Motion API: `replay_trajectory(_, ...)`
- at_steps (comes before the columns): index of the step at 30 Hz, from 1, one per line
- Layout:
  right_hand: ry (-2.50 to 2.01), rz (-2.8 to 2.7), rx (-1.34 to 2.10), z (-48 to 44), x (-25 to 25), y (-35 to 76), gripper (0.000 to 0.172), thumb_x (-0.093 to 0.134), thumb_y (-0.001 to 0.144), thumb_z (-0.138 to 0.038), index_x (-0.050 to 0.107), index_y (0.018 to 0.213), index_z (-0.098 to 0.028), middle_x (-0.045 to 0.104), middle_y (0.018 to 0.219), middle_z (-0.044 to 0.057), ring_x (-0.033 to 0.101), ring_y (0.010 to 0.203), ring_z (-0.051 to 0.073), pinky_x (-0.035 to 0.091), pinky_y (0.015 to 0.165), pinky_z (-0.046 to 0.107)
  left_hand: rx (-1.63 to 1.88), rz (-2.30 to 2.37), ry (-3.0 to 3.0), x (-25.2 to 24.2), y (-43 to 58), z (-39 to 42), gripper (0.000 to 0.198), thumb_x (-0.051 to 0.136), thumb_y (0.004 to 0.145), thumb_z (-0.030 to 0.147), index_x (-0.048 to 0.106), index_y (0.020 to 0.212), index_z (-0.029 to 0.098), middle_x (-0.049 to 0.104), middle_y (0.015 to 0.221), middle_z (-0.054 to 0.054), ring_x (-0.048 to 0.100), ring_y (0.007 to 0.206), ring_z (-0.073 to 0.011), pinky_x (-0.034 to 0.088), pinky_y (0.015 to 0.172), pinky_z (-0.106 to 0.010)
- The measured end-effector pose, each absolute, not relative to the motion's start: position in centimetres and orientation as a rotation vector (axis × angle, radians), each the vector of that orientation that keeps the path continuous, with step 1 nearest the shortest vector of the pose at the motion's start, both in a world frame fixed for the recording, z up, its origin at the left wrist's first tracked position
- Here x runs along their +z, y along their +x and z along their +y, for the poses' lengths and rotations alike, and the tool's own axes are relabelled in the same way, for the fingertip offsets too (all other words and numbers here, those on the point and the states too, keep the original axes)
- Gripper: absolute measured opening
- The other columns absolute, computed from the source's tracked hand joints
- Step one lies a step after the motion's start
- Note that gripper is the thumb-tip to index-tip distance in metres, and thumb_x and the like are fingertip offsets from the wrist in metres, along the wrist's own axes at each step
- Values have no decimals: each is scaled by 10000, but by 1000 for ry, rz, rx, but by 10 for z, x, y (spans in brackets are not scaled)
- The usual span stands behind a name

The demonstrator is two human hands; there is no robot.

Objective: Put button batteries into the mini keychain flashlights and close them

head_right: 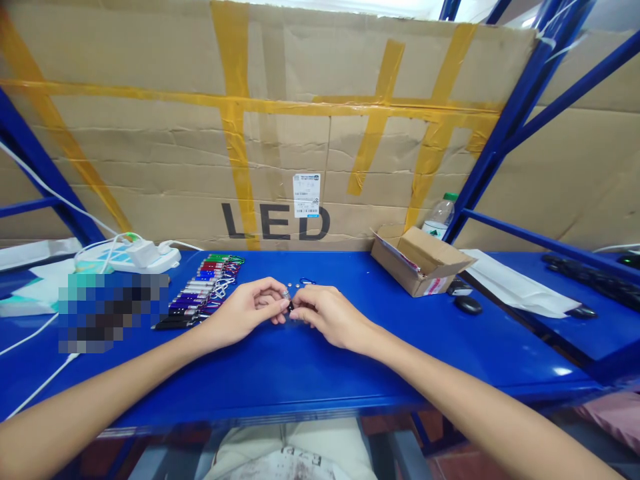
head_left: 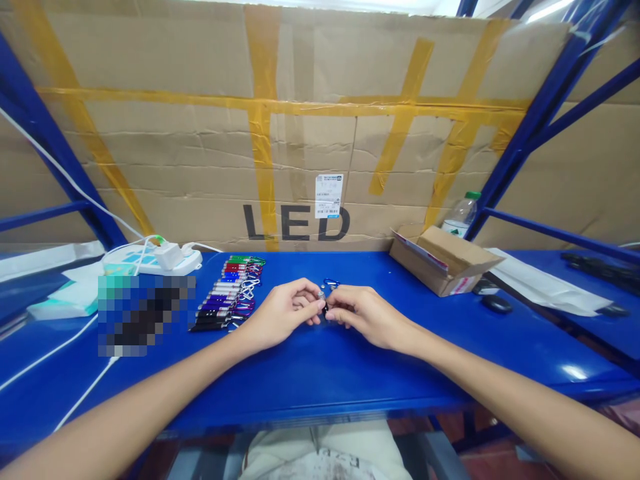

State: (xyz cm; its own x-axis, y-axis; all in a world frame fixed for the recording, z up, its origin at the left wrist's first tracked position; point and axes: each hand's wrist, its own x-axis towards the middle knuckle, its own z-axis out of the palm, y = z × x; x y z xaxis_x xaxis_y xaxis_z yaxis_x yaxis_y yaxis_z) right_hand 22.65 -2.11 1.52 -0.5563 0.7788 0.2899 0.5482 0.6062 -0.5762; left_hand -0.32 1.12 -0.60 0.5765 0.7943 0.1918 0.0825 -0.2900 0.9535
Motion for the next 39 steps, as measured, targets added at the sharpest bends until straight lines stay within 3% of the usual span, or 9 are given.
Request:
replay_trajectory(7,-1097,-2285,134,-21,52,275,200,577,1087,-347,692,1004,-205,746,999,81,674,879,222,494,802,318,921,774,1800,3,-7,14,394,735,951,457,644,1203,169,723,969,-53,714,823,-182,576,789,-348)
replay_trajectory(12,-1850,-1873,-488,1,106,370,146,663,1025,-303,700,953,-182,739,913,122,631,827,252,377,708,336,958,842,1903,5,-13,18,344,685,983,454,663,1199,187,702,982,-45,691,844,-177,550,787,-338)
replay_trajectory(15,-2245,-1782,-392,14,116,407,159,666,1027,-292,745,953,-175,773,962,153,649,844,260,357,709,342,939,878,1972,5,-13,17,327,658,999,454,670,1204,199,714,982,-46,690,877,-186,537,790,-334)
replay_trajectory(19,-2359,-1778,-288,24,106,423,113,731,949,-221,810,902,-155,791,896,157,663,786,250,368,695,344,925,902,2034,4,-13,17,312,643,1006,451,675,1202,211,726,987,-47,683,886,-191,530,782,-328)
replay_trajectory(23,-2397,-1709,-313,28,100,425,145,722,925,-185,833,1001,-131,801,933,182,677,805,258,387,705,350,912,930,2066,3,-14,19,306,638,1007,455,677,1198,218,728,978,-43,670,864,-187,525,769,-321)
replay_trajectory(27,-2271,-1713,-432,20,95,405,244,567,1015,-182,790,1063,-96,780,1038,249,697,918,319,411,755,384,901,969,2131,3,-15,21,282,617,1017,438,685,1189,226,733,959,-30,650,814,-180,500,735,-314)
replay_trajectory(30,-1965,-1930,-422,2,74,363,243,514,1086,-296,729,1109,-186,771,1119,140,697,1003,270,477,850,337,907,1081,2277,4,-17,22,229,598,1024,403,704,1122,225,724,932,-26,628,792,-188,484,761,-338)
replay_trajectory(33,-1321,-2394,14,-20,43,315,240,578,1084,-407,676,1166,-204,743,1051,99,688,926,244,530,861,348,936,1205,2389,3,-19,24,212,567,1036,370,709,1052,213,717,934,-41,625,833,-212,476,795,-361)
replay_trajectory(39,-1071,-2590,358,-30,10,275,195,529,1120,-336,677,1121,-208,690,1109,96,664,1025,249,528,906,373,924,1253,2425,1,-23,27,205,563,1050,362,708,1067,219,713,967,-50,627,878,-231,471,795,-362)
